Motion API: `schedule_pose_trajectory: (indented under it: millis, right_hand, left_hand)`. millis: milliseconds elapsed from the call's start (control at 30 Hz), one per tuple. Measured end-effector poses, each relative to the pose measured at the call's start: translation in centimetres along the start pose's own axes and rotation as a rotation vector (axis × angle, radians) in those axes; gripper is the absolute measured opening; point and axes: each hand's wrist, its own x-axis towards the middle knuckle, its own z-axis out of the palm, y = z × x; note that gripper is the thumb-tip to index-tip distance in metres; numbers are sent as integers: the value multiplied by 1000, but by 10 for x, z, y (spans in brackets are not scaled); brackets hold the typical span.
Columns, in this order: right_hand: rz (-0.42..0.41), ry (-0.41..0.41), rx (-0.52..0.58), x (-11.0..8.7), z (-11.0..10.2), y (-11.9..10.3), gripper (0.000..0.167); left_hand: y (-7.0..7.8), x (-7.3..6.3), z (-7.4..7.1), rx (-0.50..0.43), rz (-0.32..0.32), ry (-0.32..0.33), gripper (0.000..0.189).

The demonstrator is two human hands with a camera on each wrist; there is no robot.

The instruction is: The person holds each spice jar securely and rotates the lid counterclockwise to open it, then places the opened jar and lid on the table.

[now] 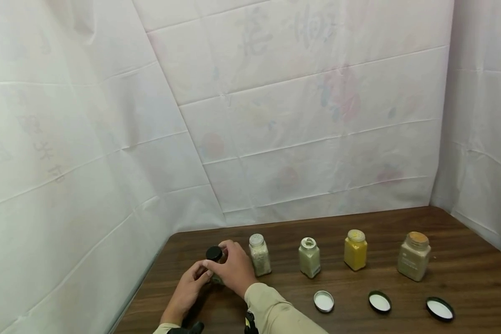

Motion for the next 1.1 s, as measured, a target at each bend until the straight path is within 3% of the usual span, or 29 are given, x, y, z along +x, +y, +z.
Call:
schedule_pose_trajectory:
  millis: [333,833,1100]
  right_hand:
    - [-47,79,-77,0,4,-6,30]
    - [-99,66,-102,2,-2,-7,38]
    - [-148,66,-139,2,-7,-6,27]
  left_hand:
    - [-2,-1,-1,-7,7,-26,42]
    - [1,1,-9,-26,16,-100,45]
    - [2,2,-9,-3,8,-153,49]
